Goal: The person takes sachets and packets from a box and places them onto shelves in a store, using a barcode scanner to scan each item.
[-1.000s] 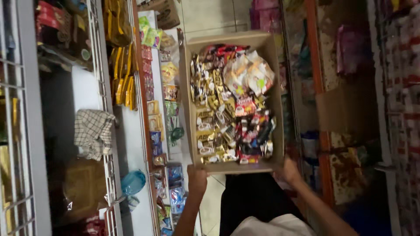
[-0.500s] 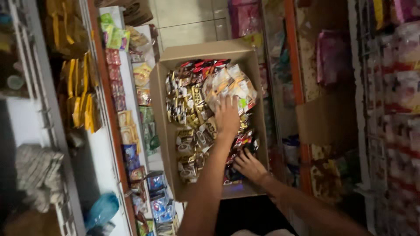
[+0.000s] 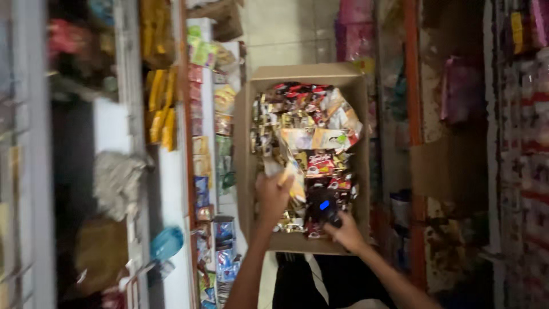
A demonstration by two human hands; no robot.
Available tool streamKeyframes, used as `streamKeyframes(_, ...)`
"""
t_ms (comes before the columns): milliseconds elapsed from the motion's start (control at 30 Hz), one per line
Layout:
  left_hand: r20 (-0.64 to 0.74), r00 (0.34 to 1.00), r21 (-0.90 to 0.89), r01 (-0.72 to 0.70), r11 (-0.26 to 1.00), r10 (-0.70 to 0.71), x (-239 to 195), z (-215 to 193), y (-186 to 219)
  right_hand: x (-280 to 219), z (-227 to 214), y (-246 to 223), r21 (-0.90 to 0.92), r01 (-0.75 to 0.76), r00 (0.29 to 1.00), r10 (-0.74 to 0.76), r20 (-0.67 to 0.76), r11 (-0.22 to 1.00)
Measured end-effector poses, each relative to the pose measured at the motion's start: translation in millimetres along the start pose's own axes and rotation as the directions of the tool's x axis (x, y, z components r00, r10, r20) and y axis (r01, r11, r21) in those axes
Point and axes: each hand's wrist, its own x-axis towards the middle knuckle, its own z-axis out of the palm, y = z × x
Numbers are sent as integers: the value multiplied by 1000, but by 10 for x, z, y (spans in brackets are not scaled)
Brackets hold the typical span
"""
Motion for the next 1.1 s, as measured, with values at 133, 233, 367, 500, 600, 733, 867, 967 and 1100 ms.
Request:
streamKeyframes(133, 383, 843, -716, 529, 455, -377, -812, -564, 296, -273, 219, -308, 804, -122, 992, 89, 86, 582)
streamKeyframes(233, 525, 777, -826, 564, 14, -347, -1163, -902, 415, -801, 299, -783, 948, -253, 848, -427, 314, 194)
streamKeyframes(367, 490, 851, -871, 466, -155, -190, -1641, -1296, 597, -1756, 510, -1440, 759, -104, 991, -1, 137, 643)
streamKeyframes(500, 535, 837, -836, 544, 69, -111, -2172, -1747, 728, -2246, 646, -1756, 728, -16, 995, -59, 77, 686)
streamKeyframes(600, 442, 897, -826, 404, 393, 9, -2605, -1869, 815, -2332, 620, -1950, 667, 2, 998, -42, 44, 745)
streamKeyframes(733, 174, 985, -899, 152, 410, 16, -2743, -2001, 895, -2434, 550, -2291, 579, 47, 991, -110, 74, 814)
streamKeyframes(867, 242, 965, -937, 206, 283, 97, -2553, -2132, 941, -2661, 480, -2509, 411, 196, 971, -234, 46, 890)
streamKeyframes(967, 308, 927, -906, 218, 362, 213, -2489, -2151, 1183, -2773, 415, -2543, 439, 179, 962, -250, 109, 881)
streamKeyframes(1100, 334, 931, -571, 78, 817, 145, -2508, -2491, 1319, -2776, 135, -2518, 593, 115, 961, -241, 138, 797)
